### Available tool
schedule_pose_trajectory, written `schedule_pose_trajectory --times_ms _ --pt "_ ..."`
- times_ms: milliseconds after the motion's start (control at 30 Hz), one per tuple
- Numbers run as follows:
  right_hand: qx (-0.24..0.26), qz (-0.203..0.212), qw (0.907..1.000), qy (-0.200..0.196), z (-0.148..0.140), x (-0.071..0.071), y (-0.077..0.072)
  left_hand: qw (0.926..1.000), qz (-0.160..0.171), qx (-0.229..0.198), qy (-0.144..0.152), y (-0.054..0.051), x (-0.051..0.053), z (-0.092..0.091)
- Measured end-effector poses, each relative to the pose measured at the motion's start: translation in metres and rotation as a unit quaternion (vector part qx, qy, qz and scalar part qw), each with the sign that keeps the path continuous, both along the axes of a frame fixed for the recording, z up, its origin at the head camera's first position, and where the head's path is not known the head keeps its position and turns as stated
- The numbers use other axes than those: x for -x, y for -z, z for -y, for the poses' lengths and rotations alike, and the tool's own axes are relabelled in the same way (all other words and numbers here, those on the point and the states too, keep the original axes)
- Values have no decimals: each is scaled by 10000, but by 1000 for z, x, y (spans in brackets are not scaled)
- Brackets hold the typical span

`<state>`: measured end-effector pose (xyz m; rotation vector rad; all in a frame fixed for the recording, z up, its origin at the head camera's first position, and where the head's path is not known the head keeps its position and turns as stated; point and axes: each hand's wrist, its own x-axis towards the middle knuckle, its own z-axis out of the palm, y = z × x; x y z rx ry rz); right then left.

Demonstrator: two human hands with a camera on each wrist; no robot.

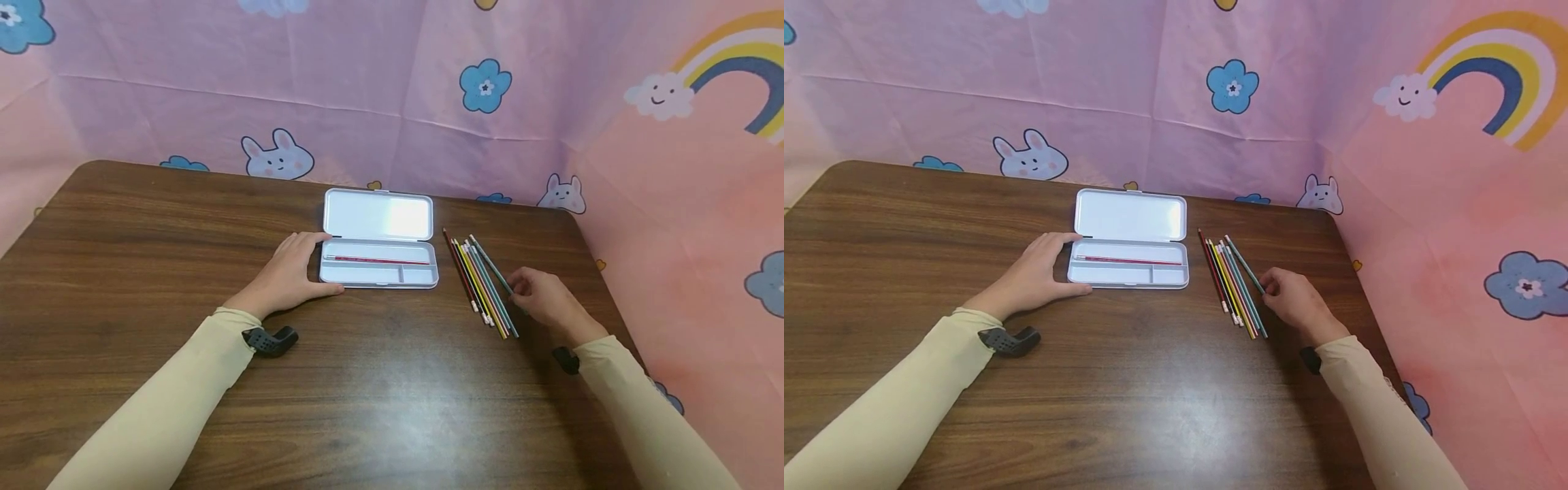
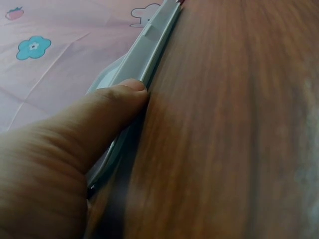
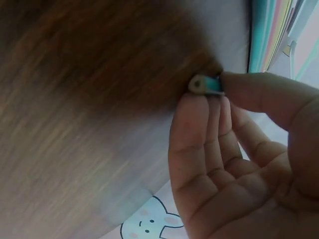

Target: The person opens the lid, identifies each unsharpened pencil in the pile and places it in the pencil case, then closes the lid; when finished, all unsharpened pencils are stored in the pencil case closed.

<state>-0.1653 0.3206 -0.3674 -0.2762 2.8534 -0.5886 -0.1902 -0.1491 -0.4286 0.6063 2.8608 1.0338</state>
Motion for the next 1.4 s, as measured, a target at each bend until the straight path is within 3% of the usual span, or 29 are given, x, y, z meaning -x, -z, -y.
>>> schedule_pose_trajectory --times_ms 300,667,867,1100,1300,1400 --pt "-439 -227 9985 231 -5 2 1 10000 55 -5 -5 -3 -2 0" --pt "-85 -1051 9942 226 17 10 -11 10000 25 11 15 1 0 0" --pt "24 -1435 9894 -214 42 19 -15 10000 16 -10 1 2 0 0" --pt "-25 -1498 9859 -751 77 29 -21 10000 58 21 -18 -1 0 0" --pt "-108 -1773 9728 -1485 107 33 -20 10000 50 24 -5 -1 -1 0" --pt "-233 -1711 9695 -1741 120 36 -15 10000 53 34 -8 0 -1 -1"
